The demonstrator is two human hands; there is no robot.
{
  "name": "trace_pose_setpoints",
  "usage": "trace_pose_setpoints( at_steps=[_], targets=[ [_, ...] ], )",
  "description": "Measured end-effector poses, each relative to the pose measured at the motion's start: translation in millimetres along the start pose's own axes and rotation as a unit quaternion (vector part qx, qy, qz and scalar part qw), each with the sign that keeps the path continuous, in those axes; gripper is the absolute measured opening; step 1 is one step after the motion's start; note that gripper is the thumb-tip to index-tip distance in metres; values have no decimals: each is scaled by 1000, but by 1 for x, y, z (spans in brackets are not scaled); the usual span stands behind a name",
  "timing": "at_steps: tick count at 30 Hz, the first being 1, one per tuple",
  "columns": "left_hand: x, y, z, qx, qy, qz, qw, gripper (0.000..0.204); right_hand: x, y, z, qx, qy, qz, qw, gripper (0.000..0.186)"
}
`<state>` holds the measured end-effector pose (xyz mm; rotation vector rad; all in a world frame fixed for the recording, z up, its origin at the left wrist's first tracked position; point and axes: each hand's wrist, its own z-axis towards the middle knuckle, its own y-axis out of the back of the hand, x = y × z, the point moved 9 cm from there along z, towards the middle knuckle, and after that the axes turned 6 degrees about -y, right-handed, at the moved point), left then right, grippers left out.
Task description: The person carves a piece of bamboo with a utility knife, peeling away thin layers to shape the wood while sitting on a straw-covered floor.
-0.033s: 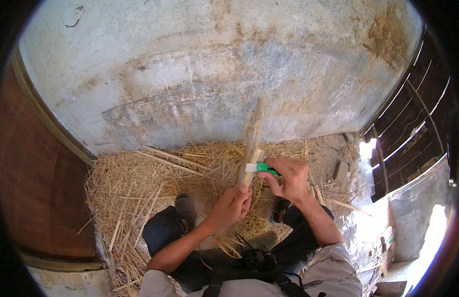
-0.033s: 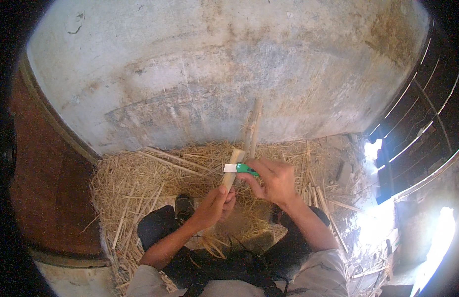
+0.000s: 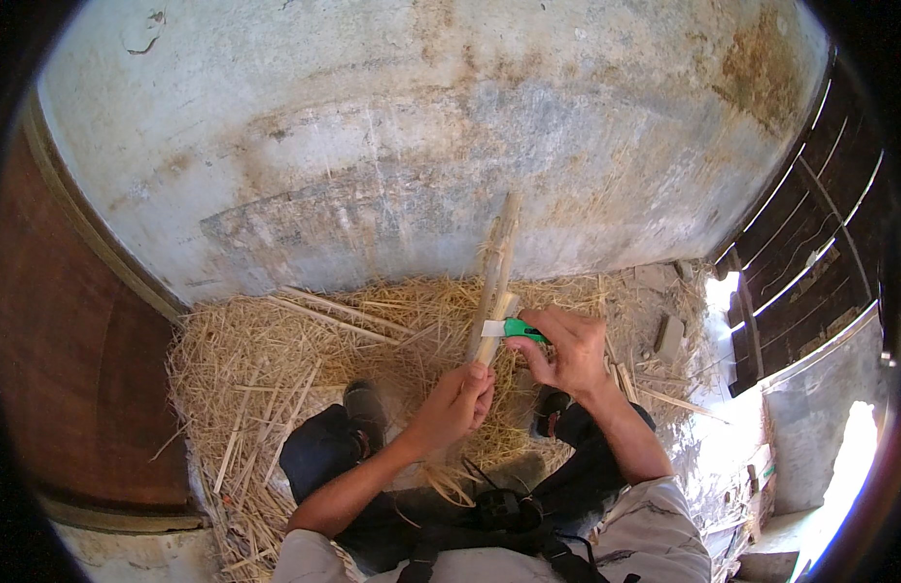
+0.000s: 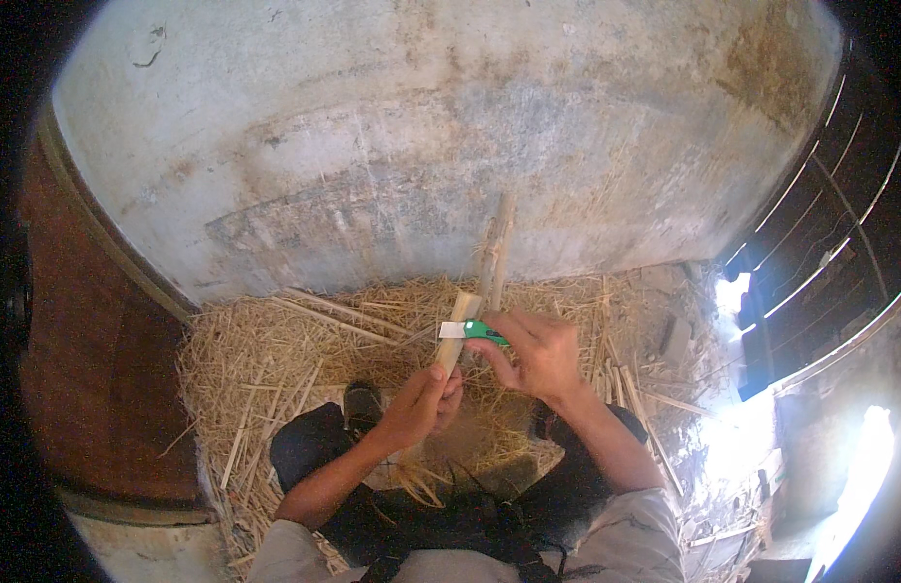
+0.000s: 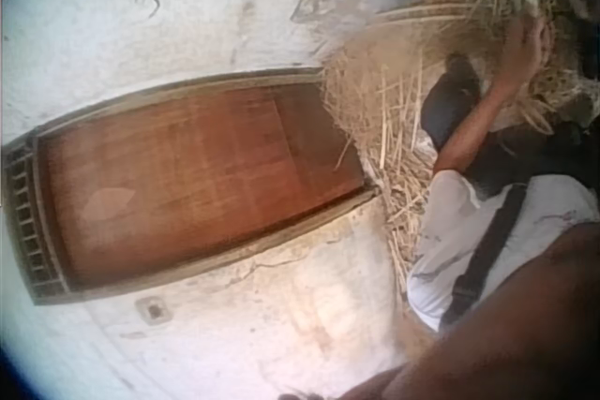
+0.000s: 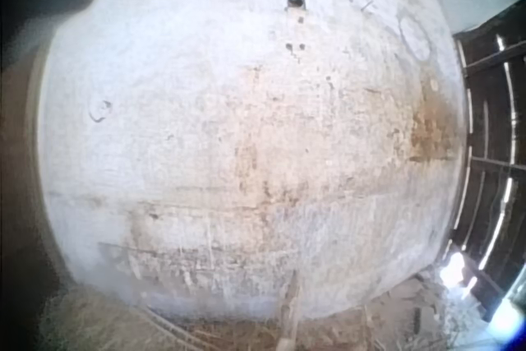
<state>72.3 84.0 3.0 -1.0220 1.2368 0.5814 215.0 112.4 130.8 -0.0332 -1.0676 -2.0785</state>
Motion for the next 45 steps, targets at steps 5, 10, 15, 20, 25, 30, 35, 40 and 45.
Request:
trace_pose_setpoints(
  at_steps=[5, 10, 15, 20, 25, 30, 35, 40, 45],
  targets=[
    [-9, -3, -2, -1, -7, 24, 1000, 50, -3, 5, 2, -49, 4, 4, 999, 26],
    [-9, -1, -1, 6, -26, 45, 999, 47, -7, 8, 6, -30, -8, -11, 999, 26],
    [-5, -19, -20, 34, -49, 174, 983, 46, -113, 75, 14, -187, -191, -119, 956, 23],
    [5, 9, -6, -34, 2, 125, 992, 48, -106, 63, 2, -143, -212, -22, 967, 19],
    [7, 26, -1, -34, -21, 65, 997, 49, -34, 5, -1, -32, -32, 41, 998, 20],
    [-7, 14, -4, -15, -32, 74, 997, 51, -1, -18, -3, 21, 48, 32, 998, 27],
    [-28, 12, -5, -43, -92, 159, 982, 66, 19, -22, -4, 47, 66, 14, 997, 28],
    [-39, 17, -4, -94, -135, 253, 953, 65, 21, -31, -10, 48, 63, 9, 997, 27],
    [-41, 26, -6, -128, -139, 310, 932, 61, 16, -37, -13, 50, 53, -25, 997, 27]
  ],
)
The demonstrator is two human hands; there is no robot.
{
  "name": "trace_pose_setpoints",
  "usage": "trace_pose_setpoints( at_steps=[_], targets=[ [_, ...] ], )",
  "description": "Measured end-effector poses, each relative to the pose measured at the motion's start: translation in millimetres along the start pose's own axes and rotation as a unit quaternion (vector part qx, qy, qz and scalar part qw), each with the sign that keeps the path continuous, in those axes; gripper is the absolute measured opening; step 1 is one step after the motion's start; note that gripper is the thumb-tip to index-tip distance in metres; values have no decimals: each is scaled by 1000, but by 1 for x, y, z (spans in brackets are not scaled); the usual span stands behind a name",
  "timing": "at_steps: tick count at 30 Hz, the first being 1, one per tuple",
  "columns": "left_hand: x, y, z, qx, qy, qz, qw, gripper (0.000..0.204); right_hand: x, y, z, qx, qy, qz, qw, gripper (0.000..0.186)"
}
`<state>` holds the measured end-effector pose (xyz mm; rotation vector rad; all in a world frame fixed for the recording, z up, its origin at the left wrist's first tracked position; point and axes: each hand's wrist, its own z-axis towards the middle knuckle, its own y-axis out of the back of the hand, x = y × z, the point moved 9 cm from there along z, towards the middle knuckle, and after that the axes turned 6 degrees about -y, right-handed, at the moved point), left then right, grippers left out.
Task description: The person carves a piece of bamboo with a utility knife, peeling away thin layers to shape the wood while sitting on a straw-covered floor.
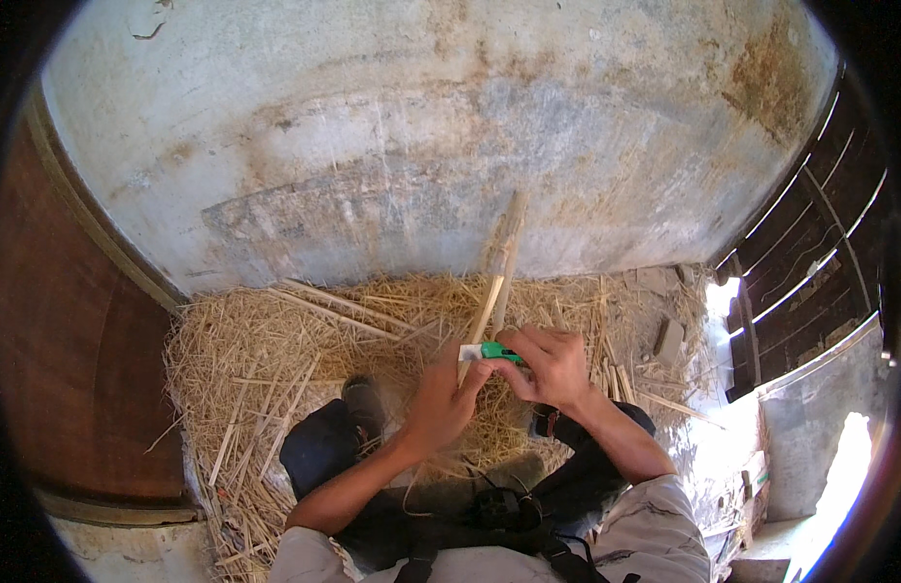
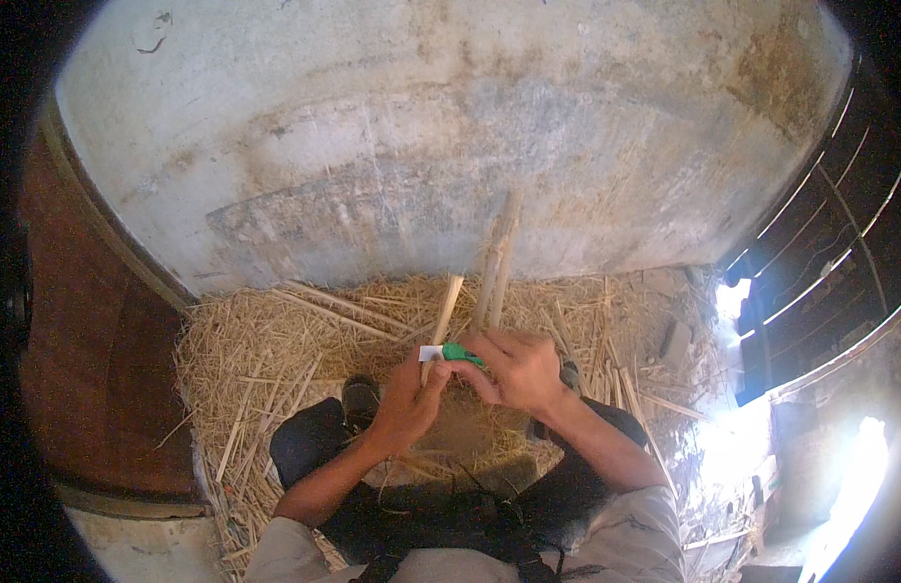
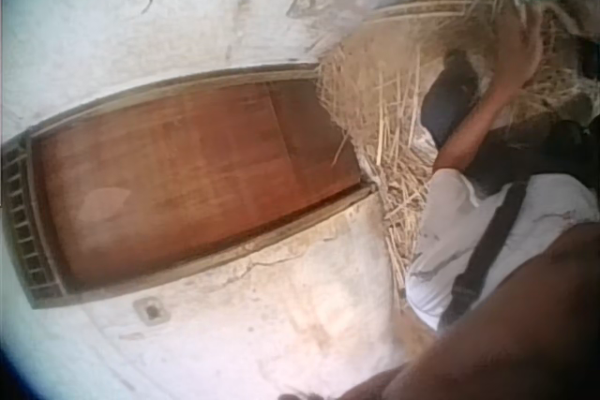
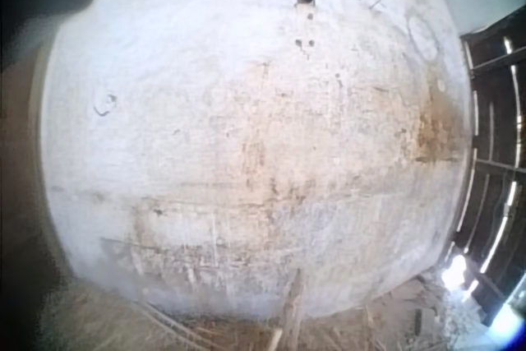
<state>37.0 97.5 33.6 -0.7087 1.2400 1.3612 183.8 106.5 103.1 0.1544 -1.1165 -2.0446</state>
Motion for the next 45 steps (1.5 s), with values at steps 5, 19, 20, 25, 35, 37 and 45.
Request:
trace_pose_setpoints(
  at_steps=[5, 19, 20, 25, 35, 37, 45],
  targets=[
    [6, 0, -3, 8, 23, 19, 1000, 58, 5, 7, 6, -21, 1, -2, 1000, 28],
    [5, -27, -25, 67, 59, -6, 996, 50, -131, 82, 0, -176, -305, 23, 936, 24],
    [8, -23, -18, 55, 66, -5, 996, 49, -128, 74, -1, -148, -300, 49, 941, 24],
    [9, -14, -10, 64, 87, 12, 994, 43, -69, 12, 13, -8, -269, 333, 904, 31],
    [-25, -7, -6, 67, -5, 84, 994, 56, -69, 9, 8, 26, -305, 408, 860, 38],
    [-29, 3, -14, 54, -17, 127, 990, 58, -78, 18, 7, 15, -307, 395, 866, 40],
    [-33, 16, -84, -23, 58, 70, 996, 37, -43, 59, -12, -88, -310, 435, 841, 42]
  ],
)
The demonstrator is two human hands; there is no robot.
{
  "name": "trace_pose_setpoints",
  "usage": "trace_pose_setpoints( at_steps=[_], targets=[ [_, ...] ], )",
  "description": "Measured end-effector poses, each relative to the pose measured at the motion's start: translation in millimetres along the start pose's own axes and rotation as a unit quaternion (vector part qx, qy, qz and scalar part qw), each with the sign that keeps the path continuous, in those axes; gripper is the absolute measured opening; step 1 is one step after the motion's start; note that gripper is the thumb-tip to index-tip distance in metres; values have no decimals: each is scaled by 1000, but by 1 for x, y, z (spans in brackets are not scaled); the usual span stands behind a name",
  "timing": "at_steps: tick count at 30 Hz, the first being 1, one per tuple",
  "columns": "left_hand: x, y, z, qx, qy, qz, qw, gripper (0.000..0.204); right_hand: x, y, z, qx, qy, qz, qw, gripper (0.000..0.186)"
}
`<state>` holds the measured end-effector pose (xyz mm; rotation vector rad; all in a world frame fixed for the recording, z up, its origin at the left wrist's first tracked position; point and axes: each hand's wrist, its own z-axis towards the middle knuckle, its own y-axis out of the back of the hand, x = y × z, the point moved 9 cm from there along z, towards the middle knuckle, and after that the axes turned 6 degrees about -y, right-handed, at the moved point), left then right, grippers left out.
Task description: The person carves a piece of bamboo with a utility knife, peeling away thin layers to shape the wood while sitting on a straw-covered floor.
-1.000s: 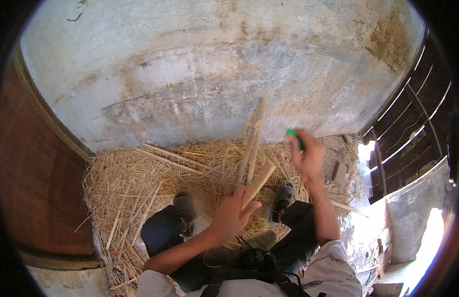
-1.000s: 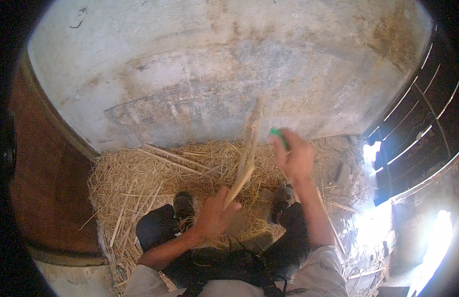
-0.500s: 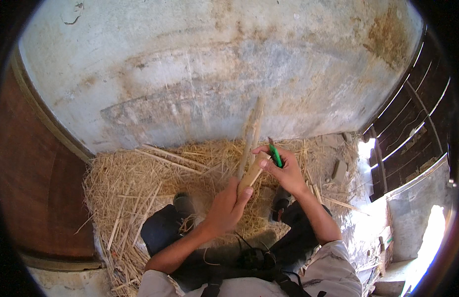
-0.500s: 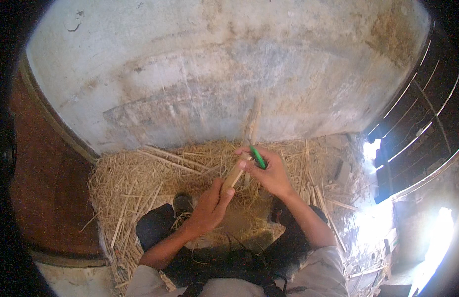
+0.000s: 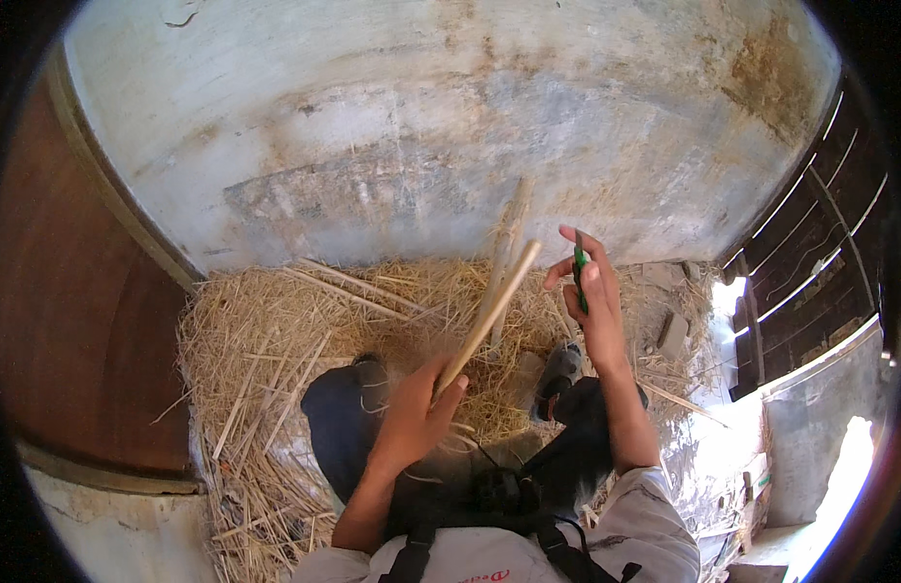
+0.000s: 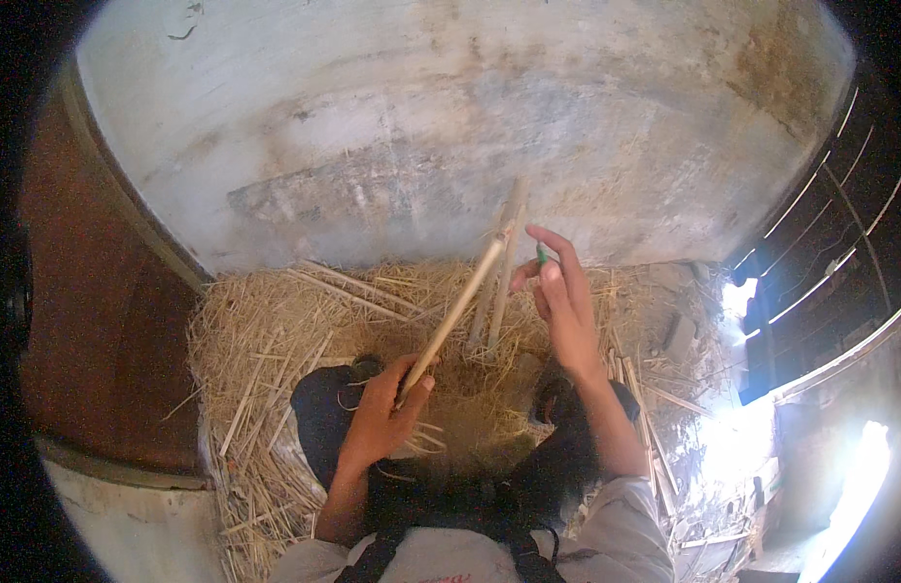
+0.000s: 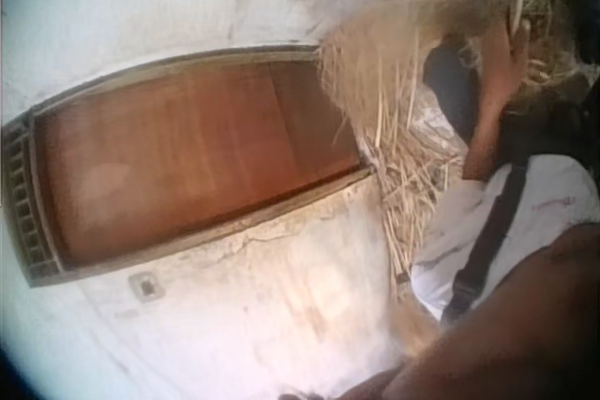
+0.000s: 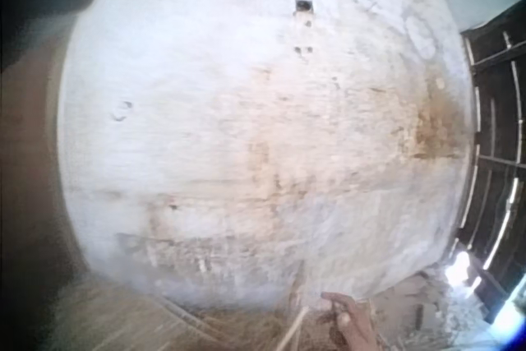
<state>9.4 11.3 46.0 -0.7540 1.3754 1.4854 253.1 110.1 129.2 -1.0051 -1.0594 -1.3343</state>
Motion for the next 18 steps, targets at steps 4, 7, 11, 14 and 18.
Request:
trace_pose_setpoints(
  at_steps=[4, 7, 11, 14, 18],
  targets=[
    [-20, -3, -28, -26, 8, -60, 998, 38, 1, -3, -57, -9, 195, -155, 968, 35],
    [-29, -7, -48, -26, 16, -101, 994, 50, 18, -36, -104, 44, 274, -275, 920, 30],
    [-57, -9, -62, -37, -20, -85, 995, 59, 27, -57, -131, 81, 305, -292, 903, 35],
    [-70, -6, -72, -57, -33, -32, 997, 62, 33, -59, -140, 83, 317, -298, 897, 38],
    [-83, -2, -76, -89, -65, 39, 993, 63, 45, -56, -145, 73, 350, -310, 881, 41]
  ],
)
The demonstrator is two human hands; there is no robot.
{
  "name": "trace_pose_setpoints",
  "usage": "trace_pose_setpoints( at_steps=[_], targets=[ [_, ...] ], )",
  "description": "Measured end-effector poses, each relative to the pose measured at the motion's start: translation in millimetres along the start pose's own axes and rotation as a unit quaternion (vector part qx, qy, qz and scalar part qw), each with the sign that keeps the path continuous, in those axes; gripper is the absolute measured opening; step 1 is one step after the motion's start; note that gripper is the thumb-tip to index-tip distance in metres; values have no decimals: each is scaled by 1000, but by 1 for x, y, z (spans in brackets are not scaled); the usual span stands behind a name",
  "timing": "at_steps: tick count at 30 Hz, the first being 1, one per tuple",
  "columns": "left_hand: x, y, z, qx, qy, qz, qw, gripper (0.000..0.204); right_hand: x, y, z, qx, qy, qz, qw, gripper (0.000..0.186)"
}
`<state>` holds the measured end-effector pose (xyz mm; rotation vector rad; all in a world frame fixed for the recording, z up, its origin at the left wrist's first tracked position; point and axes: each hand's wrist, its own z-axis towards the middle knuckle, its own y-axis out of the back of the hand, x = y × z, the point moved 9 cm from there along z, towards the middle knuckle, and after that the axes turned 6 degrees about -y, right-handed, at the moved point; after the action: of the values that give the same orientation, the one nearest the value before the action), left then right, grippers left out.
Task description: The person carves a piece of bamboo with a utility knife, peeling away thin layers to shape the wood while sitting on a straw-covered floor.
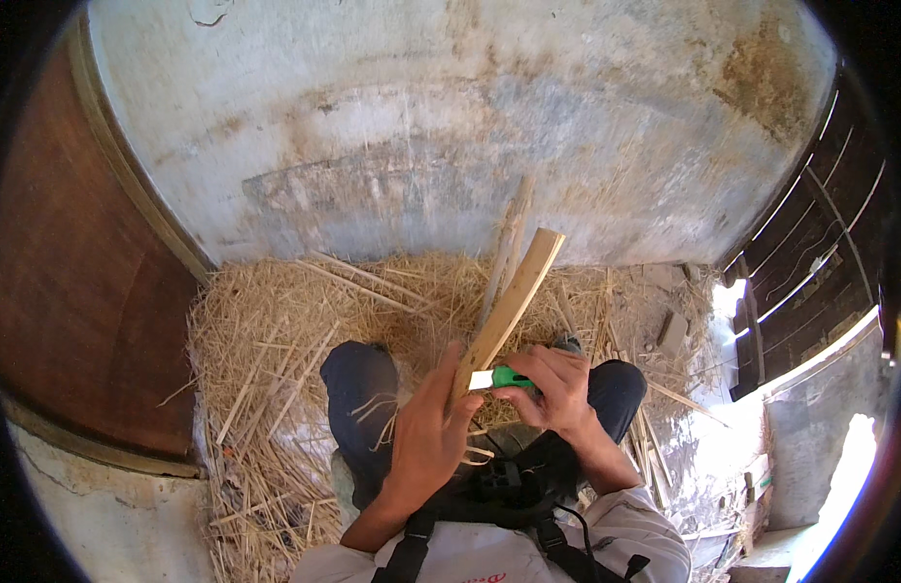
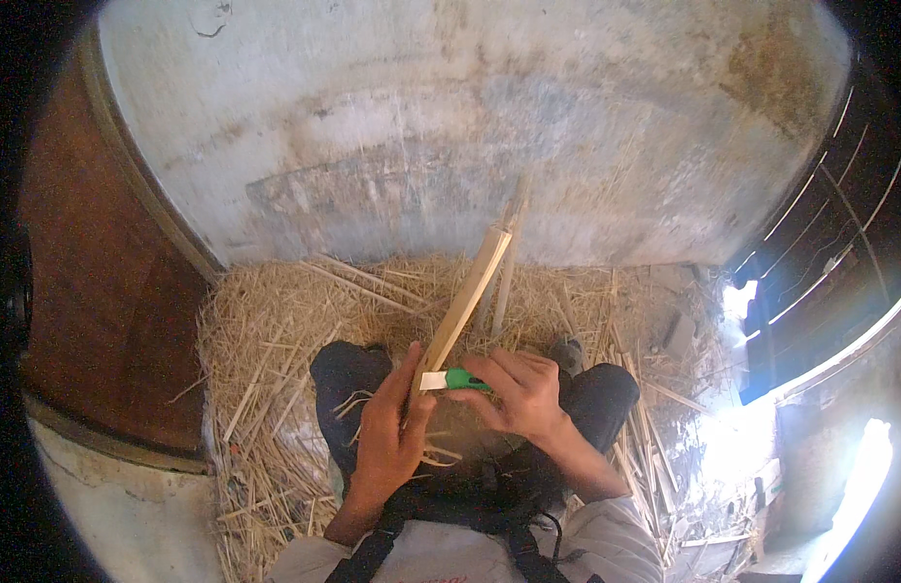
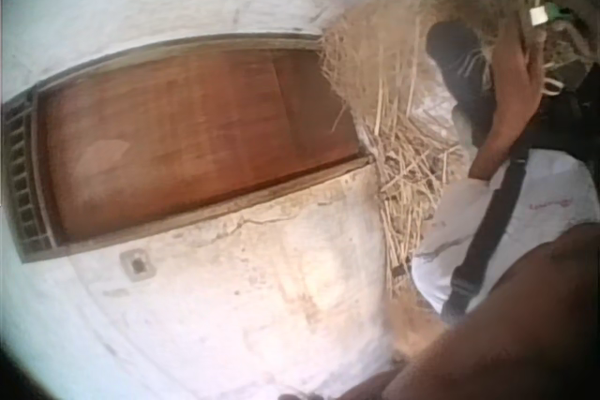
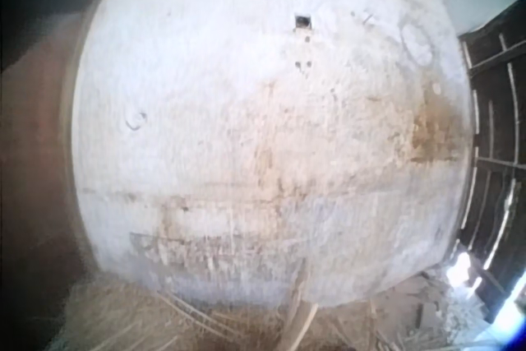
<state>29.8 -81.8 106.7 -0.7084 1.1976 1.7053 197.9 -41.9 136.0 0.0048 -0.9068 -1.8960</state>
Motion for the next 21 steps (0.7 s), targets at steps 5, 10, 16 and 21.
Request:
trace_pose_setpoints(
  at_steps=[5, 10, 16, 21],
  targets=[
    [-2, -1, -5, 3, -8, 16, 1000, 64, 7, 1, -2, -5, 15, -4, 1000, 42],
    [0, -7, -6, 6, -29, 21, 999, 66, 12, -1, -2, -6, 12, 3, 1000, 41],
    [-7, -8, -4, 33, 22, 2, 999, 66, 17, -1, -3, 7, 12, -2, 1000, 40],
    [-8, -10, -1, 24, 12, 3, 1000, 59, 11, 1, -4, -7, -10, -5, 1000, 38]
  ],
)
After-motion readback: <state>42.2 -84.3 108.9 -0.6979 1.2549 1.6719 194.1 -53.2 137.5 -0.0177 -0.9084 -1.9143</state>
